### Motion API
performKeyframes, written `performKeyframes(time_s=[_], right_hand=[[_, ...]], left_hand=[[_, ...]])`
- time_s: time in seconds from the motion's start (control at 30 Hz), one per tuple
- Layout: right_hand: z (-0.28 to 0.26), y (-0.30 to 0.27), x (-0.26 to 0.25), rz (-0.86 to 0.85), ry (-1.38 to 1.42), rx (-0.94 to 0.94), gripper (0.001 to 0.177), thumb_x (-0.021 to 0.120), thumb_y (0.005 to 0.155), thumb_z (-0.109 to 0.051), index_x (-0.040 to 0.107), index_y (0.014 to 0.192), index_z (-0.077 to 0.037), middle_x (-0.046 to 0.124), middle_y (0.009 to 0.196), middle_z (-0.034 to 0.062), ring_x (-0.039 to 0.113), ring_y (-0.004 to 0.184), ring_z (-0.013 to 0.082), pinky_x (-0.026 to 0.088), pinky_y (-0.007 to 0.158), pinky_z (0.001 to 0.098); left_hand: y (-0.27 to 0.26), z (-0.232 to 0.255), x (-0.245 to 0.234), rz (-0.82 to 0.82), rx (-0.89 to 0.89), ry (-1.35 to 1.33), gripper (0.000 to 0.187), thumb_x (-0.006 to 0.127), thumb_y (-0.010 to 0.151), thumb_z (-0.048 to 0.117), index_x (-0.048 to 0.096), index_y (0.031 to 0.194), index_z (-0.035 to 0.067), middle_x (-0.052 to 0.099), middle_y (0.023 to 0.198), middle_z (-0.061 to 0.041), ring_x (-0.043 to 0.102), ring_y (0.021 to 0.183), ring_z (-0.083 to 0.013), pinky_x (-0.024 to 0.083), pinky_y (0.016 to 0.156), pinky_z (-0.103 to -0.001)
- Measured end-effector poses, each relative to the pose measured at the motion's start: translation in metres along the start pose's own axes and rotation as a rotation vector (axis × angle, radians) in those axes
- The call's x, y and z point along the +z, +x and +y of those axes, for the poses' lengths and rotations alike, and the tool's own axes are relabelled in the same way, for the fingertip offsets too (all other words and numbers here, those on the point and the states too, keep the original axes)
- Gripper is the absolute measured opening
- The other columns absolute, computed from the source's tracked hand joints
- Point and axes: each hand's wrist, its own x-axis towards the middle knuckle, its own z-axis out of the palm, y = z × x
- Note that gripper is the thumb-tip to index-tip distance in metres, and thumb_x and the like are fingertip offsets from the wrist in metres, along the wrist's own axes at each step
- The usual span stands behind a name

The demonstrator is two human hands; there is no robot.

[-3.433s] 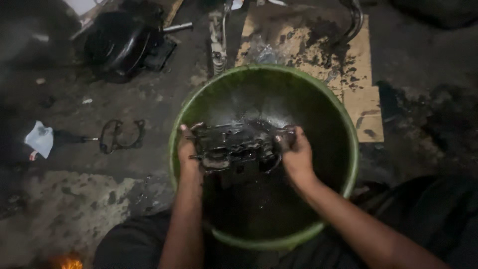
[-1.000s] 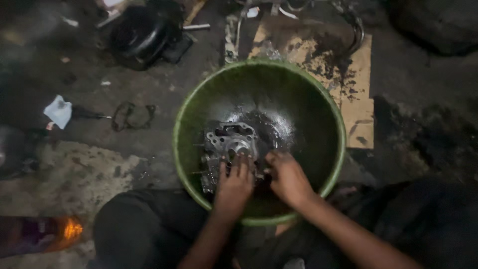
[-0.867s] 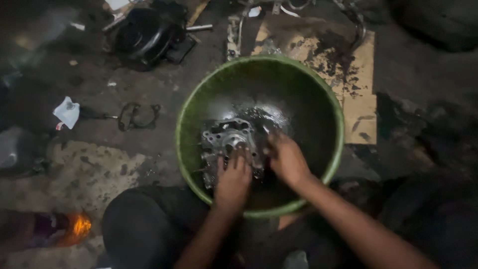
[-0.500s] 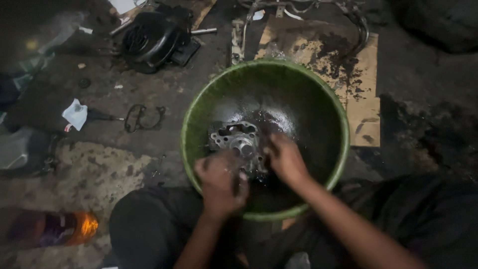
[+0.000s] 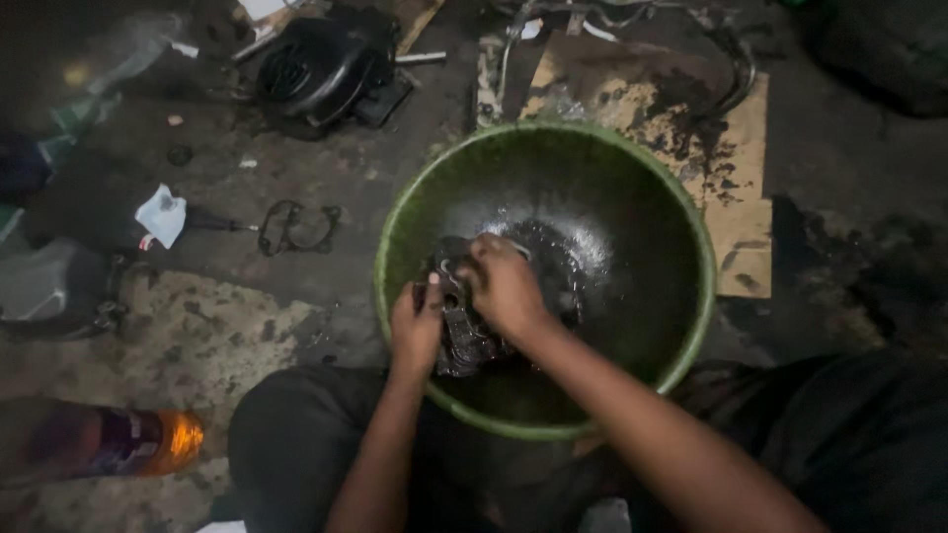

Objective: The person scrubs a metal engine part with a small abrasive block inside a green basin filled with dark liquid. They repeatedly dip, scrub, and rinse the part, turning it over to clean multiple surfaces. Later, they pour a liquid from a plastic bottle onto the part to aid cleaning.

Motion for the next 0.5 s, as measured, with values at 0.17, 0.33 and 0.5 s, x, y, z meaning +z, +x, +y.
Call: performKeyframes(time_s=[0.17, 0.33, 0.5], right_hand=[[0.003, -0.050, -0.016, -0.043, -0.173, -0.522, 0.049, 0.069, 0.057, -0.004, 0.070, 0.106, -0.006, 0.068, 0.123, 0.0231, 0.062, 0.116, 0.0410, 0.041, 0.097, 0.0557], [0.032, 0.032, 0.007, 0.001, -0.115, -0.094, 0.028, 0.077, 0.091, -0.011, 0.069, 0.115, 0.001, 0.067, 0.120, 0.0225, 0.062, 0.116, 0.0411, 0.049, 0.102, 0.0485], [0.020, 0.016, 0.026, -0.035, -0.094, -0.130, 0.026, 0.072, 0.088, -0.002, 0.067, 0.113, 0.001, 0.065, 0.119, 0.0195, 0.065, 0.112, 0.0389, 0.052, 0.097, 0.0459]], left_hand=[[0.002, -0.007, -0.003, 0.020, 0.024, 0.071, 0.048, 0.058, 0.104, 0.041, 0.070, 0.105, -0.005, 0.072, 0.090, -0.020, 0.065, 0.082, -0.0266, 0.052, 0.080, -0.040], [-0.012, 0.013, -0.003, 0.020, 0.308, -0.008, 0.045, 0.052, 0.105, 0.035, 0.065, 0.128, -0.003, 0.073, 0.103, -0.017, 0.069, 0.095, -0.0226, 0.051, 0.088, -0.036], [-0.009, 0.008, -0.011, -0.038, 0.098, -0.053, 0.045, 0.052, 0.105, 0.036, 0.071, 0.124, 0.000, 0.077, 0.100, -0.017, 0.070, 0.093, -0.0233, 0.053, 0.088, -0.035]])
